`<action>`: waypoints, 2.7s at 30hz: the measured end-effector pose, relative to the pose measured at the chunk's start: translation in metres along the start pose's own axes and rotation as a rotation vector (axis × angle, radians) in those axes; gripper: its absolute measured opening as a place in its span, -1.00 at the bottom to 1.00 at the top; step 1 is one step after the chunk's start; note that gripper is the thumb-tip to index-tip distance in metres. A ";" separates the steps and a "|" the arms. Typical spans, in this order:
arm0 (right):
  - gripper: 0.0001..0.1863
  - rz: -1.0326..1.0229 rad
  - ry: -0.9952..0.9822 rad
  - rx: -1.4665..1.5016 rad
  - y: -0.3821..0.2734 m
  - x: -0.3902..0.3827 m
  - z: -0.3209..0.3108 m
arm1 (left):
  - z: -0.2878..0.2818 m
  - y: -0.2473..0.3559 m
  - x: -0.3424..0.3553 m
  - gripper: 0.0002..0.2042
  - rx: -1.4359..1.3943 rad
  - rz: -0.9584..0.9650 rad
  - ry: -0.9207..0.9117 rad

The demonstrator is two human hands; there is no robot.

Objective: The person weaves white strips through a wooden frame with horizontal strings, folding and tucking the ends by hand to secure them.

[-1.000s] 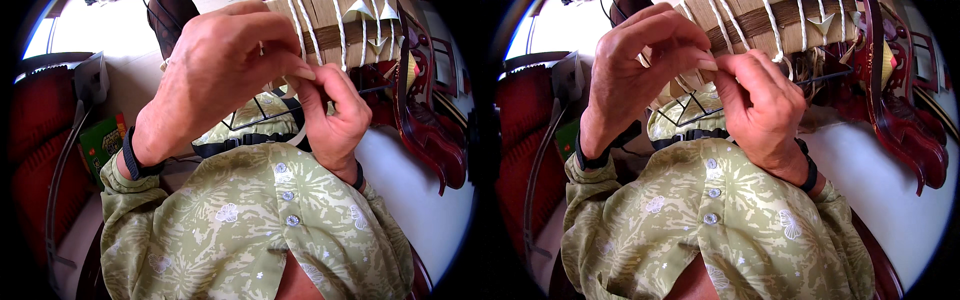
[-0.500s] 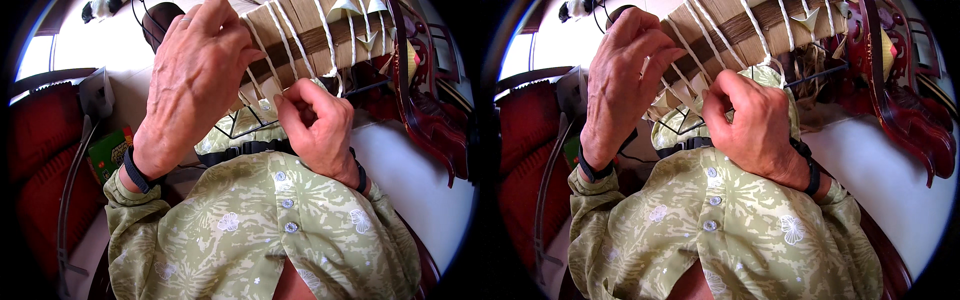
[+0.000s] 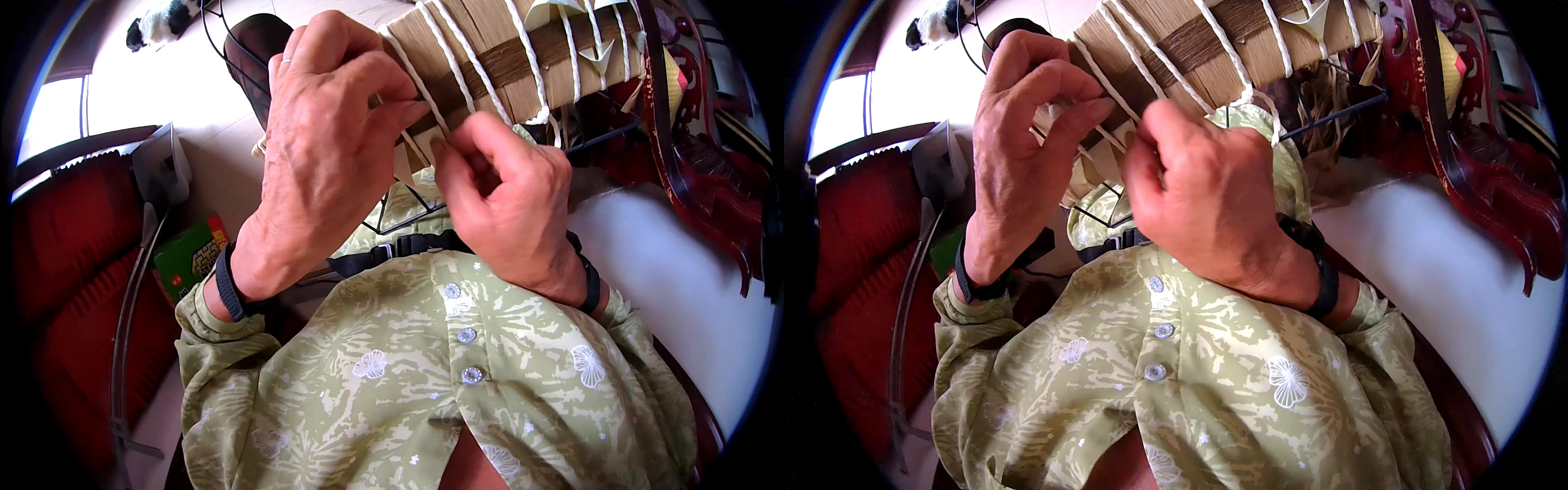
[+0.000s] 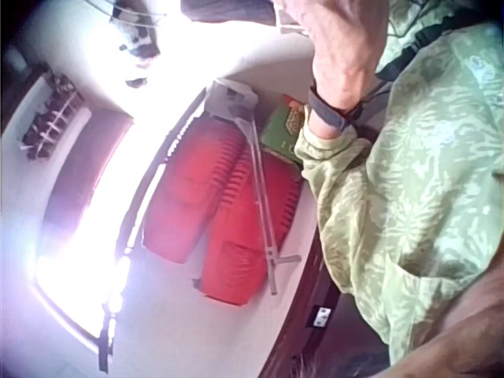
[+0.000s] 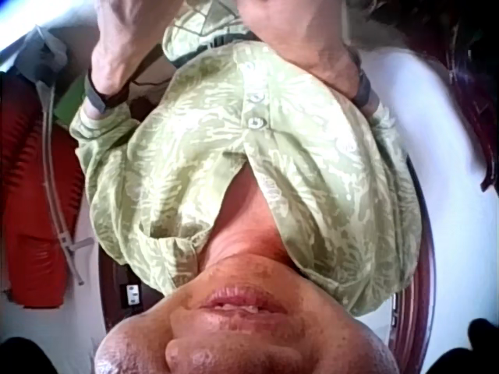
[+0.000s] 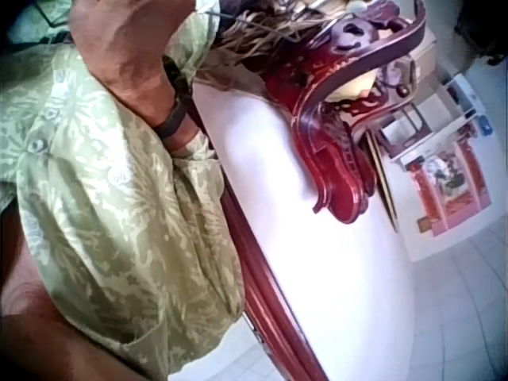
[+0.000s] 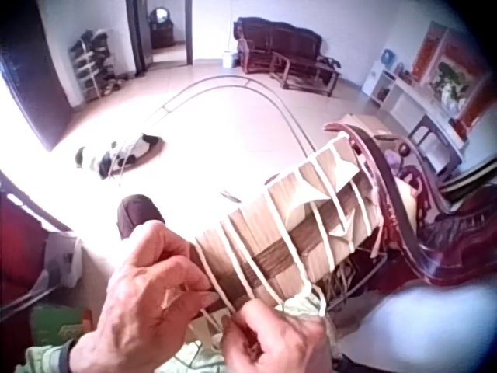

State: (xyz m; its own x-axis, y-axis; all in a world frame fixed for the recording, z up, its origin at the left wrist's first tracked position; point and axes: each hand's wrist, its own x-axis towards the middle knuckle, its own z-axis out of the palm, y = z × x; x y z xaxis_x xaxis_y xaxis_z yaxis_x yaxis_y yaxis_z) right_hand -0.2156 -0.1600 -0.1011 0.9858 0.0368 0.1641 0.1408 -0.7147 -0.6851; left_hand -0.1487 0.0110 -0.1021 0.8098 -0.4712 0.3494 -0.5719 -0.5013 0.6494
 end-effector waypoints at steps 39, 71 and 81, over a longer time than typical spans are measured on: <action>-0.88 -0.029 0.063 -0.124 0.002 -0.006 0.009 | -0.008 -0.014 -0.002 -0.88 0.062 0.090 -0.082; -0.72 0.115 -0.072 0.186 0.022 0.018 -0.016 | -0.014 -0.024 0.045 -0.96 -0.234 -0.202 -0.103; -0.83 0.195 -0.050 0.310 0.020 0.015 -0.020 | -0.015 -0.032 0.040 -0.94 -0.465 -0.447 -0.135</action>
State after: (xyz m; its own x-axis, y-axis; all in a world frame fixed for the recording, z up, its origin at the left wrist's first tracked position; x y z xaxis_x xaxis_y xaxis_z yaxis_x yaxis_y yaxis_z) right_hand -0.2003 -0.1873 -0.0984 0.9990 -0.0397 -0.0210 -0.0371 -0.4664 -0.8838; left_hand -0.0959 0.0193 -0.0991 0.9154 -0.3923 -0.0902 -0.0432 -0.3184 0.9470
